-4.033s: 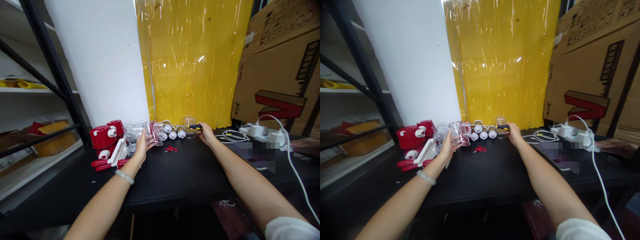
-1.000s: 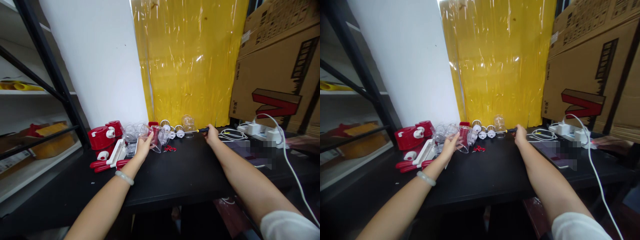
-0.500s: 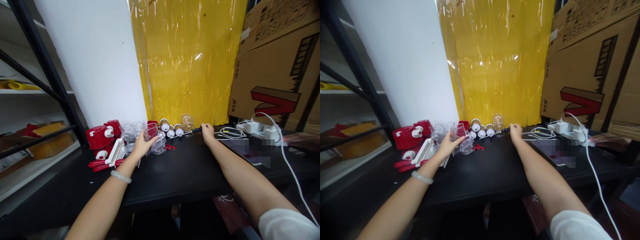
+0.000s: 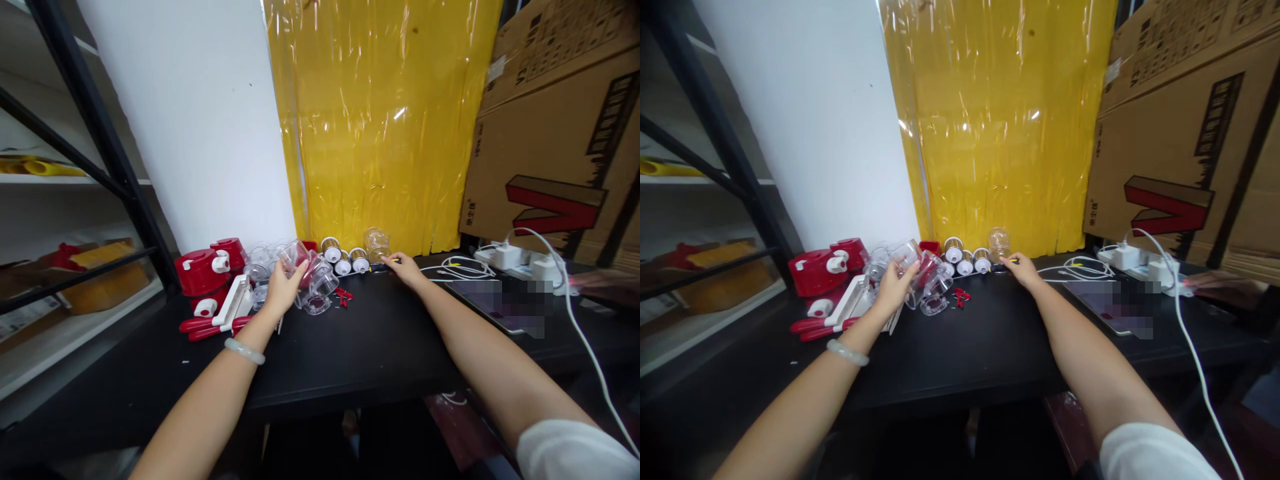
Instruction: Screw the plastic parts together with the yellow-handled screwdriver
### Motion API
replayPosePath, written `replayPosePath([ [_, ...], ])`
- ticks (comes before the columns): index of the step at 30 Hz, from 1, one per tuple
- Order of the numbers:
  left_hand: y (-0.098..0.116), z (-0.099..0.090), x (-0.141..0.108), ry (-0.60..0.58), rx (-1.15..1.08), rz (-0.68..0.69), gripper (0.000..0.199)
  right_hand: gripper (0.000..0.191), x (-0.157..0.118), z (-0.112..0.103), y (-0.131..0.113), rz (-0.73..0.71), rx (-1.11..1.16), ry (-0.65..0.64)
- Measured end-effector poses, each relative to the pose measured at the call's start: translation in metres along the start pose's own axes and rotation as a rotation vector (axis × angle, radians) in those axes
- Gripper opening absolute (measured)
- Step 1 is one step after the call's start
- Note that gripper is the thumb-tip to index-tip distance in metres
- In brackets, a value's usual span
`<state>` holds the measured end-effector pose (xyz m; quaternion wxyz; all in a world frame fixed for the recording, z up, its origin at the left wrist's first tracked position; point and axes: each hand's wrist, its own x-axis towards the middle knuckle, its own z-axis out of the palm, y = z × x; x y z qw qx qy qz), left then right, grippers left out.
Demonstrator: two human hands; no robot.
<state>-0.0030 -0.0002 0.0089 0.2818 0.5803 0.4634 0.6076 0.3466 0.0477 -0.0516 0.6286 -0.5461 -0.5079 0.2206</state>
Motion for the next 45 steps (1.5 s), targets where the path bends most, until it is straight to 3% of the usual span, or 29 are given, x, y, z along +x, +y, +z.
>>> replayPosePath([
  [5, 0.013, 0.002, 0.000, -0.092, -0.236, -0.258, 0.041, 0.036, -0.003, 0.003, 0.004, -0.077, -0.177, -0.234],
  [9, 0.025, 0.001, -0.003, -0.163, -0.404, -0.416, 0.051, 0.036, -0.004, 0.005, 0.006, -0.087, -0.211, -0.315],
  [14, 0.025, 0.000, -0.004, -0.203, -0.491, -0.503, 0.060, 0.032, -0.005, 0.006, 0.001, -0.173, -0.342, -0.307],
  [17, 0.021, 0.000, -0.003, -0.210, -0.514, -0.519, 0.062, 0.029, -0.006, 0.008, -0.008, -0.249, -0.293, -0.264],
  [23, 0.020, 0.002, -0.004, -0.230, -0.504, -0.514, 0.064, 0.007, -0.022, 0.021, -0.038, -0.540, -0.245, -0.176],
  [32, 0.016, 0.003, -0.006, -0.225, -0.463, -0.493, 0.060, 0.067, -0.070, 0.056, -0.064, -1.092, -0.287, -0.091],
  [36, 0.016, 0.005, -0.008, -0.233, -0.448, -0.518, 0.059, 0.095, -0.080, 0.063, -0.070, -1.227, -0.367, -0.095],
  [40, 0.020, 0.007, -0.013, -0.300, -0.391, -0.553, 0.060, 0.098, -0.086, 0.065, -0.079, -1.272, -0.481, -0.093],
  [45, 0.017, 0.005, -0.016, -0.469, -0.258, -0.606, 0.071, 0.079, -0.089, 0.062, -0.084, -1.344, -0.559, -0.201],
])
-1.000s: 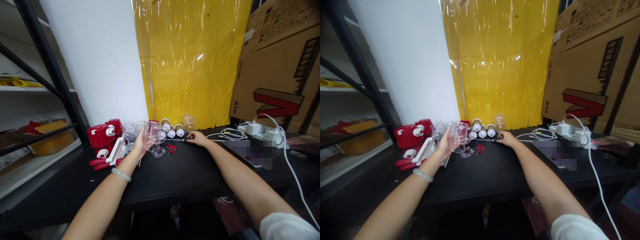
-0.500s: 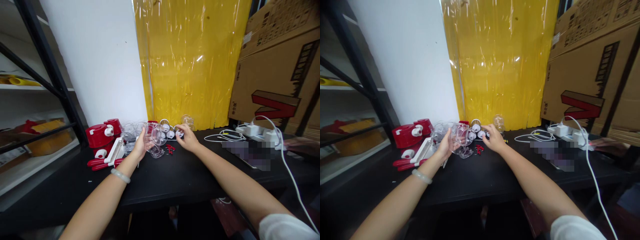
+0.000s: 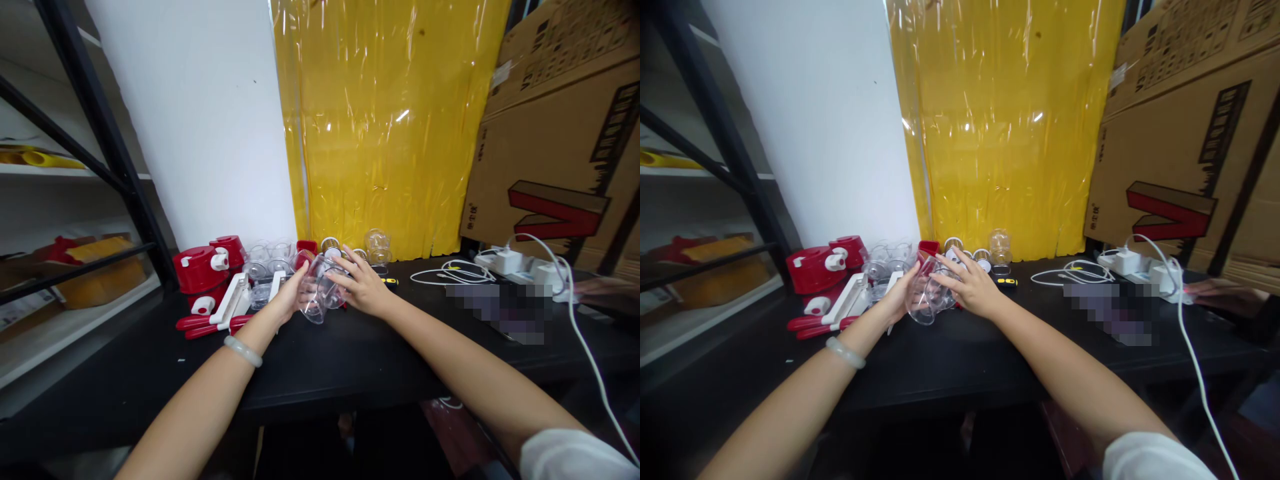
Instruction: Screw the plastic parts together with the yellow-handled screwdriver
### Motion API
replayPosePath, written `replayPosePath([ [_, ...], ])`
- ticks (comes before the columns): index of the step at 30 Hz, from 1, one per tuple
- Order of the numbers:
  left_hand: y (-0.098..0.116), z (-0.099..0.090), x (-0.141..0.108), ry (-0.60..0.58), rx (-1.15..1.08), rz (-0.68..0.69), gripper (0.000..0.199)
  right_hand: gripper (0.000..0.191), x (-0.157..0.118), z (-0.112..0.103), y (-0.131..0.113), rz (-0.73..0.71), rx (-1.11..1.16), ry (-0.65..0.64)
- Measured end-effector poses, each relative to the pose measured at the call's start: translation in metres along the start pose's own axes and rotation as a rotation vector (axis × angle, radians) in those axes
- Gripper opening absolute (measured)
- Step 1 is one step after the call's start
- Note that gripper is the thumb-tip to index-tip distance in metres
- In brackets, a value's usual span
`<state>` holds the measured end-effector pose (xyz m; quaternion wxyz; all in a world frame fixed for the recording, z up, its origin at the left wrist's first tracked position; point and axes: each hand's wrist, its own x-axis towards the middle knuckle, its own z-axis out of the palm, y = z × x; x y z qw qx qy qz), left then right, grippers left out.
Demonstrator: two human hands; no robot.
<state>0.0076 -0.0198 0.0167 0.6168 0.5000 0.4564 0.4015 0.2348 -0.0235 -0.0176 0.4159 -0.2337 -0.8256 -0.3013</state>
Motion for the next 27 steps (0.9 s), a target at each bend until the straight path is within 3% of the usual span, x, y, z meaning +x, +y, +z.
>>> replayPosePath([
  [4, 0.002, -0.006, -0.001, -0.111, 0.001, 0.030, 0.079, 0.071, -0.003, -0.002, 0.006, 0.006, 0.056, 0.029],
  [9, 0.009, -0.004, -0.009, -0.249, -0.037, 0.043, 0.078, 0.091, -0.002, -0.002, 0.007, 0.138, 0.176, 0.148],
  [14, 0.004, 0.005, -0.011, -0.256, 0.028, -0.041, 0.056, 0.109, 0.002, 0.004, -0.001, 0.106, 0.361, 0.196],
  [18, 0.001, 0.005, -0.008, -0.240, -0.053, -0.012, 0.040, 0.121, 0.001, 0.006, -0.001, 0.120, 0.475, 0.154],
  [23, 0.002, 0.000, -0.003, -0.307, -0.099, -0.003, 0.061, 0.119, -0.002, 0.000, 0.002, 0.173, 0.476, 0.030],
  [27, 0.001, -0.001, 0.000, -0.302, -0.086, 0.073, 0.069, 0.118, 0.000, 0.000, 0.006, 0.162, 0.455, 0.038],
])
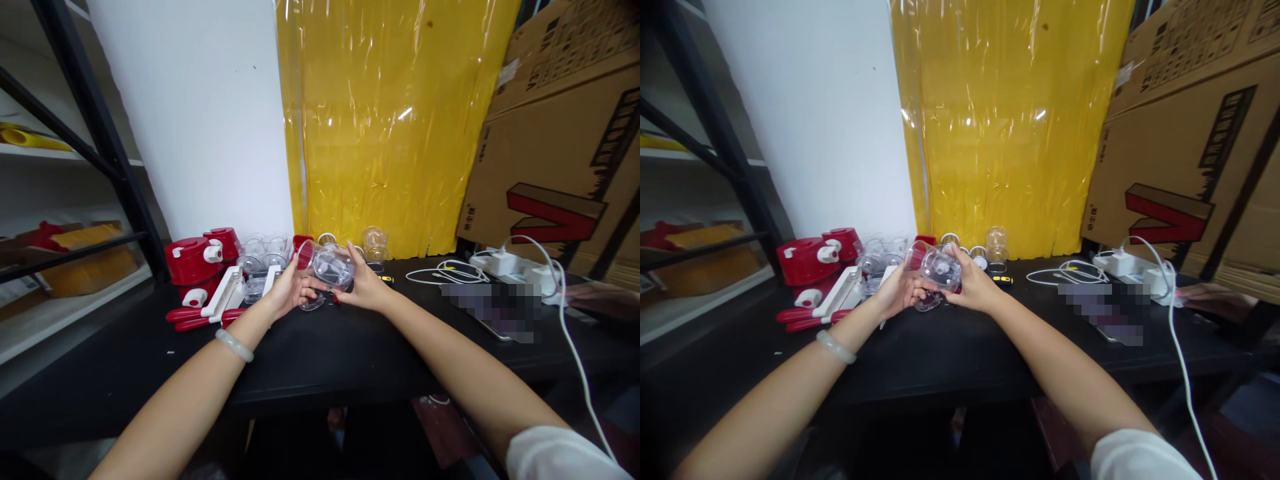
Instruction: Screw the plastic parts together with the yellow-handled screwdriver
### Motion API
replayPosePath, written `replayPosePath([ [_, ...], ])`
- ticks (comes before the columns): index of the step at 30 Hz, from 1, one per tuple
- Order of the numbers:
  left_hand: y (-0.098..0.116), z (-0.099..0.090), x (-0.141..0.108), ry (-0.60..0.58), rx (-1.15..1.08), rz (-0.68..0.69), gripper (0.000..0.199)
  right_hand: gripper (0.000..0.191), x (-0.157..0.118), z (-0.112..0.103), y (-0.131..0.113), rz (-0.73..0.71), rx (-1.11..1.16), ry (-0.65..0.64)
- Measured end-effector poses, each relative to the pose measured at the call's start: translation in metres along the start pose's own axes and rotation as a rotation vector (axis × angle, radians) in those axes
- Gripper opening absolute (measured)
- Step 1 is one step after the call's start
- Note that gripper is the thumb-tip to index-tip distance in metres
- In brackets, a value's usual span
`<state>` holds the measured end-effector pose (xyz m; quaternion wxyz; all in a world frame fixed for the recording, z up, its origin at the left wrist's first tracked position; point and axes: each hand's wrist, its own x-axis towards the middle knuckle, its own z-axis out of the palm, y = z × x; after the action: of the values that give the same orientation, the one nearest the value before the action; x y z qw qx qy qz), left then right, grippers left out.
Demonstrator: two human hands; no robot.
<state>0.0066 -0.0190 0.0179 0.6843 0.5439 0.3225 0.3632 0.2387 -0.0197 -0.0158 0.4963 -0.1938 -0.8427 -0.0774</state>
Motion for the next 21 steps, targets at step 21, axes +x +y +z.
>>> replayPosePath([
  [21, -0.014, -0.018, -0.001, 0.174, 1.339, 0.292, 0.016, 0.107, -0.040, -0.090, 0.099, 0.722, -0.507, 0.782],
])
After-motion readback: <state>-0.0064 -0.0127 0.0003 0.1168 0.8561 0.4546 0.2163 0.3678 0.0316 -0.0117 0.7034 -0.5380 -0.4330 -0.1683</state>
